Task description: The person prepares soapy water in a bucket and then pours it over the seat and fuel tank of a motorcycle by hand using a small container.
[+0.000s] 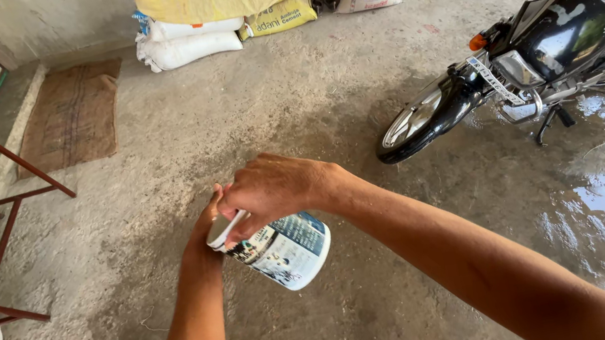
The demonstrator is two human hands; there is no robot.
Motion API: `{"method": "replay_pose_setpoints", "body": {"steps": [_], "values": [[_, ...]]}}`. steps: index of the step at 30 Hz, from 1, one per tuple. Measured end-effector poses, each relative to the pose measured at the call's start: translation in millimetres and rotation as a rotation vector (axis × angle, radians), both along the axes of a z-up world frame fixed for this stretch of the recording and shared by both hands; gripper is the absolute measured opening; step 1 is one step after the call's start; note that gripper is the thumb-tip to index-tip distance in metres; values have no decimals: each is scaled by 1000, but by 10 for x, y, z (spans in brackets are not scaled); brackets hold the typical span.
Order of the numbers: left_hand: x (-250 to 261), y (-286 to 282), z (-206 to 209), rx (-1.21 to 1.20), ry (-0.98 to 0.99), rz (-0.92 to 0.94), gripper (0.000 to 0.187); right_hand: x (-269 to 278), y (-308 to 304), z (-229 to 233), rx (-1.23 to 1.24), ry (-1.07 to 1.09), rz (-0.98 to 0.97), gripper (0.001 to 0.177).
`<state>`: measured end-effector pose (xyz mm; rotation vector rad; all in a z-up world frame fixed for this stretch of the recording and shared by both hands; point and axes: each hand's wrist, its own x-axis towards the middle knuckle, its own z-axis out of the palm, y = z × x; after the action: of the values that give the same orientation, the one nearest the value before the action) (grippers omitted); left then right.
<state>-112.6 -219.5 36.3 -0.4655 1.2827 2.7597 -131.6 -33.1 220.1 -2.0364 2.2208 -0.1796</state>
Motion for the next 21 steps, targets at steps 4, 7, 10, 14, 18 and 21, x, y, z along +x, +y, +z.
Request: {"method": "replay_pose_setpoints", "body": {"steps": [4, 7, 10, 14, 18, 21], "values": [[-29, -153, -69, -58, 20, -8, 62, -29, -146, -99, -91, -14, 52, 46], [-74, -224, -63, -16, 22, 21, 62, -57, -161, -120, -194, -6, 97, 46], [-97, -258, -83, 12, 17, 35, 62, -145, -147, -59, -147, -42, 72, 46], [-234, -235, -84, -2, 54, -5, 63, -298, -120, -41, -140, -20, 80, 45], [-391, -130, -92, -333, 2, -21, 53, -612, -119, -89, -166, -24, 162, 46], [-594, -48, -18, -718, 154, -103, 39, -888, -198, -57, -60, -33, 215, 45]]}}
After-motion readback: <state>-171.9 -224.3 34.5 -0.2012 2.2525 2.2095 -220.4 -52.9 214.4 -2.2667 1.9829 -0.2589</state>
